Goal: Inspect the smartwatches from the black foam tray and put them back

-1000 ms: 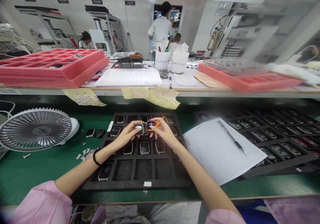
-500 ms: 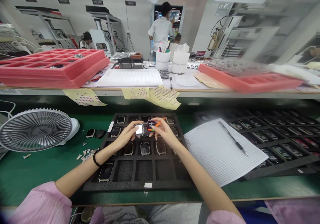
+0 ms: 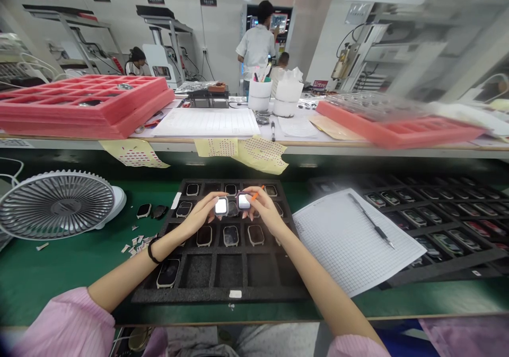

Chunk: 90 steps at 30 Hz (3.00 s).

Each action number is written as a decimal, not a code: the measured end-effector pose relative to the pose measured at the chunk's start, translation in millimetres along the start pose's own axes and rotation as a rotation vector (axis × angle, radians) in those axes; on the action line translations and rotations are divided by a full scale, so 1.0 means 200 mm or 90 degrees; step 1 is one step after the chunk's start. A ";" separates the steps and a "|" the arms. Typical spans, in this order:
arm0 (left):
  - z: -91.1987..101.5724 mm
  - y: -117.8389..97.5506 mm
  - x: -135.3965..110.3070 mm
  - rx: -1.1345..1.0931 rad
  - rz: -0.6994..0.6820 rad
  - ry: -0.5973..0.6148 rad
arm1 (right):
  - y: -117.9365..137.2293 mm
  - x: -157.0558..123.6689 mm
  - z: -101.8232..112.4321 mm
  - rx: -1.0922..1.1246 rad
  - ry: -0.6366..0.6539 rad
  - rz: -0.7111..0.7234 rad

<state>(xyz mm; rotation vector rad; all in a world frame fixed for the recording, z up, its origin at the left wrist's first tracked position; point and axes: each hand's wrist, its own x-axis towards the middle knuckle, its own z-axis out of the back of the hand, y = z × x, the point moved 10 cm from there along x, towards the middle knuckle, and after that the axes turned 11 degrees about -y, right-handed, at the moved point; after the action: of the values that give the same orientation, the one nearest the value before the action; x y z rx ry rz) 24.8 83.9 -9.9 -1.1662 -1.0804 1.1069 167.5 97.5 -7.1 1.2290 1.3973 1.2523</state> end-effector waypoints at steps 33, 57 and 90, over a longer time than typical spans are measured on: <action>0.01 0.00 0.00 0.035 -0.001 -0.009 | 0.03 -0.01 -0.01 -0.007 0.003 0.017; 0.02 0.04 0.02 0.020 0.007 -0.024 | 0.00 0.00 0.00 -0.025 -0.016 0.002; 0.00 -0.01 0.01 0.014 -0.051 -0.009 | 0.03 -0.01 0.03 -0.056 -0.045 0.026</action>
<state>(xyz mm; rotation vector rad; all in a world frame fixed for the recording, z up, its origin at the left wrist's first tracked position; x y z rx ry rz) 24.9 85.2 -7.7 -1.0904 -1.1142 1.0634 173.5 96.0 -1.1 1.2344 1.2594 1.2724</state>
